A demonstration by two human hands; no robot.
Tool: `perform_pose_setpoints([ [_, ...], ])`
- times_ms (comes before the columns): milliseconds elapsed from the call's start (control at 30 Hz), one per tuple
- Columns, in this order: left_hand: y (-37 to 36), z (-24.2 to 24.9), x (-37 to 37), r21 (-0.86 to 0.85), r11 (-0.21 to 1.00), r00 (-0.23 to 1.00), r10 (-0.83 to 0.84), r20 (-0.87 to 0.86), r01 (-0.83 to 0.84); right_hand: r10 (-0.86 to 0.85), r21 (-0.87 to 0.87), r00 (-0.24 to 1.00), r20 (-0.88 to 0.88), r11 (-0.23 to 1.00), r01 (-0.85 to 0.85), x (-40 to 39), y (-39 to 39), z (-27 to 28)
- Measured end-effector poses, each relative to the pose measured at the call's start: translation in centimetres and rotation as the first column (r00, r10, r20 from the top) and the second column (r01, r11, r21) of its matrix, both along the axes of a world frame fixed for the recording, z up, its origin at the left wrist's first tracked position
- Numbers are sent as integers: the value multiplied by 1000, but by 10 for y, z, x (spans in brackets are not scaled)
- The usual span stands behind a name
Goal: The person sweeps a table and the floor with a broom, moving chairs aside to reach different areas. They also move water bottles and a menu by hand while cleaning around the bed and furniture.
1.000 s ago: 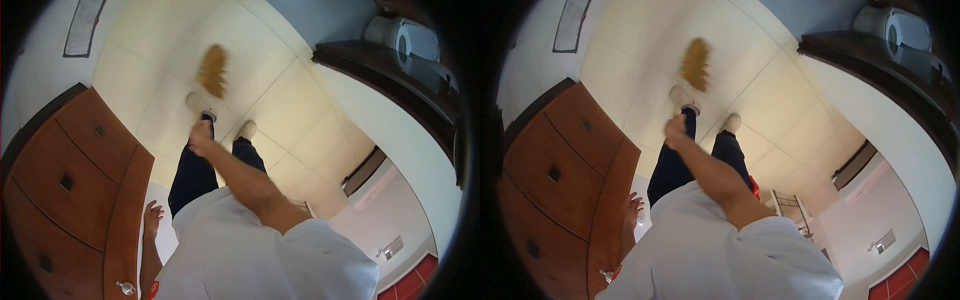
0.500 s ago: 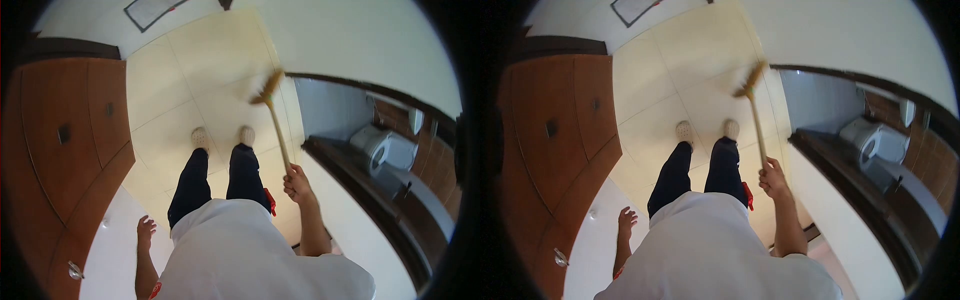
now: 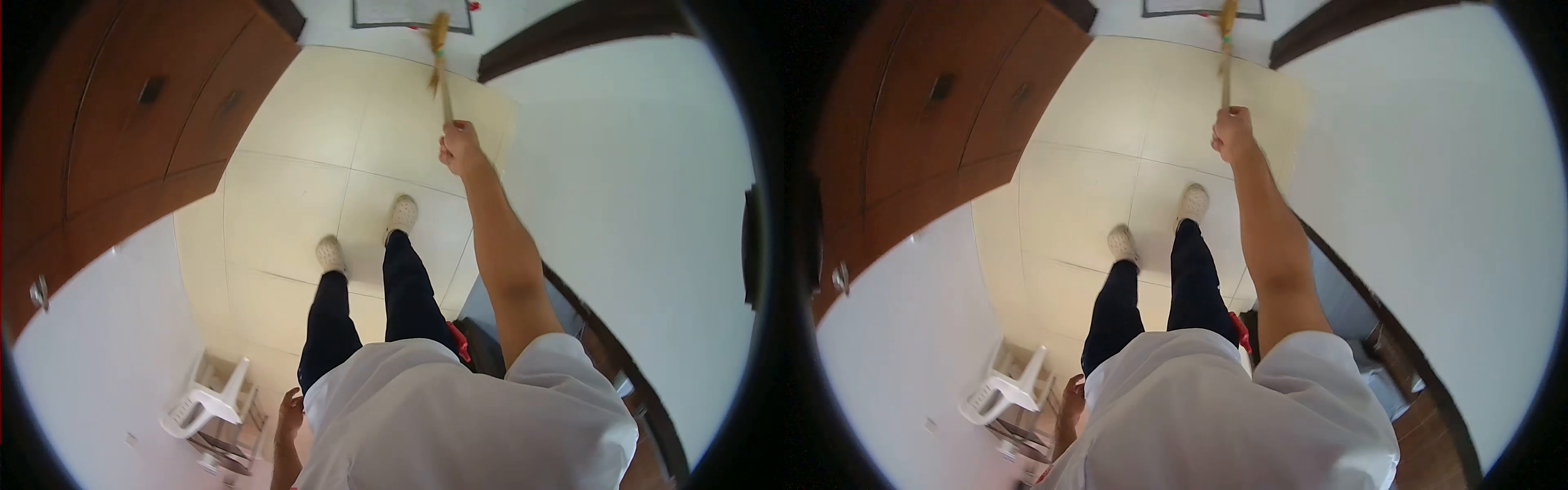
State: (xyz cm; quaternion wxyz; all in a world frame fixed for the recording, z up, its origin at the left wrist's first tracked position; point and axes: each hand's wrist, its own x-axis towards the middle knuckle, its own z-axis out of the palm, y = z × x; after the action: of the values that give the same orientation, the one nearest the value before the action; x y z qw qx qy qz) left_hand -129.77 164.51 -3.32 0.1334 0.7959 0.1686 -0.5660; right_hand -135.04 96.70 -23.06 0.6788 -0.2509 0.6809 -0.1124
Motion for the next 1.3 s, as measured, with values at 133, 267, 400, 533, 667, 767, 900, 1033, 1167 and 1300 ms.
perform_pose_setpoints([
  [133,13,-4,-68,-10,966,964,259,53,-259,307,-269,916,-257,888,-373,-15,88,76],
  [267,17,-11,-103,-93,895,894,442,74,-436,543,-9,840,-11,840,-543,-70,212,156],
  [400,16,-16,-140,-128,870,873,484,49,-476,761,380,605,235,501,-778,-110,308,193],
  [533,80,-27,-199,-121,812,808,582,92,-571,852,392,308,424,134,-910,-89,411,113],
  [667,126,6,-255,-41,708,690,698,193,-705,961,315,29,276,-62,-947,-89,503,-46],
  [767,162,39,-312,12,593,576,777,252,-805,984,282,84,156,37,-959,-58,412,-79],
  [900,191,41,-391,124,479,494,848,190,-869,961,355,250,-121,277,-893,-14,243,-37],
  [1033,178,19,-428,98,432,441,892,104,-897,901,192,244,-360,327,-925,3,220,-18],
  [1167,154,6,-422,10,380,380,922,78,-925,878,32,368,-305,396,-918,-19,332,26],
  [1300,160,8,-439,24,302,303,949,90,-953,899,450,437,13,385,-805,-50,485,164],
])
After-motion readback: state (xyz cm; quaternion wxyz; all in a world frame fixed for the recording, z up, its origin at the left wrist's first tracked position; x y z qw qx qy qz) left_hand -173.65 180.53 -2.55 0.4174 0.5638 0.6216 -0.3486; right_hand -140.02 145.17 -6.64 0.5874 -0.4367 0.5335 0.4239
